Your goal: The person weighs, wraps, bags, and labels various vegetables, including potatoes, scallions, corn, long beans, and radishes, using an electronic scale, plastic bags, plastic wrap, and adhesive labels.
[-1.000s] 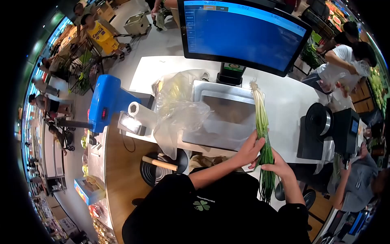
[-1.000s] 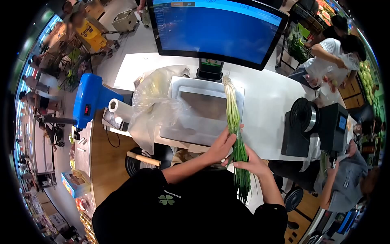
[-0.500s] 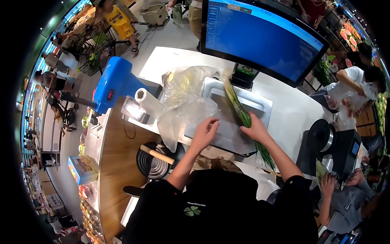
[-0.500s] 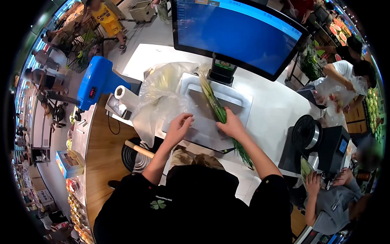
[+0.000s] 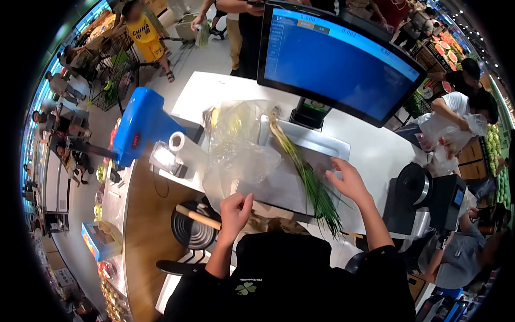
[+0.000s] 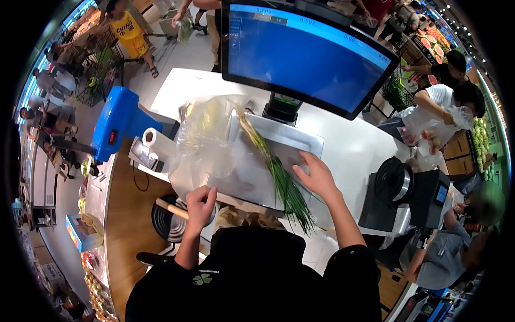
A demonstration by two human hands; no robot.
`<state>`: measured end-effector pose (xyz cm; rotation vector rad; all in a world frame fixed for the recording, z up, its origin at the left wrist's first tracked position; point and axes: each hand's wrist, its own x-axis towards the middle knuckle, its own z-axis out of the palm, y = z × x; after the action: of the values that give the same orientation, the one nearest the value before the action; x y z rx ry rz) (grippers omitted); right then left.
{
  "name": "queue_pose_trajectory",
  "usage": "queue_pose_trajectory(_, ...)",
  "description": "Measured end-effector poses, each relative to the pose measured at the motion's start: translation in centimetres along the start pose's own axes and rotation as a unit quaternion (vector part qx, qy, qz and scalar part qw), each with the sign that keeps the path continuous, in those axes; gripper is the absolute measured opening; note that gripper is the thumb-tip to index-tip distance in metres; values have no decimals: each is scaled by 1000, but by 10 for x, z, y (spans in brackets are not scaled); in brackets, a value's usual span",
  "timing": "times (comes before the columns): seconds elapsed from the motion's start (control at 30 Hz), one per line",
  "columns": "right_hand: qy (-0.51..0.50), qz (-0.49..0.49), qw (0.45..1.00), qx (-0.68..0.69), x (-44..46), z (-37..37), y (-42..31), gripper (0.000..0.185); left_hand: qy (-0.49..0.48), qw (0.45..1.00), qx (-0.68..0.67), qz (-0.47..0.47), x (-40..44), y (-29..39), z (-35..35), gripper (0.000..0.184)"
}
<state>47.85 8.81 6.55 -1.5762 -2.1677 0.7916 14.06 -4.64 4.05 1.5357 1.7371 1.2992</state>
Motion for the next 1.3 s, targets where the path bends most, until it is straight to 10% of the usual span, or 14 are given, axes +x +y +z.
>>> queue_pose_trajectory(0.23,111,-81,991,-4,25,-36,-62,24,-53,995,-89,13,43,15,-7,2)
queue_pose_trajectory(0.4,275,-270,917,-99,85,-39,-128,24,-99,987,-126,15,56,1,-21,32)
queue_pose_trajectory(0.7,360,-290,838,-290,173,-38,-201,58,-127,990,-38,46,67,0,-59,22)
queue_pose_trajectory(0.9,271,-295,899,-178,150,-16,-198,56,-142,989,13,37,67,-12,-64,29)
queue_pose_trajectory(1.3,169,43,982,71,21,79,-68,31,-145,989,-39,4,84,-30,-50,91)
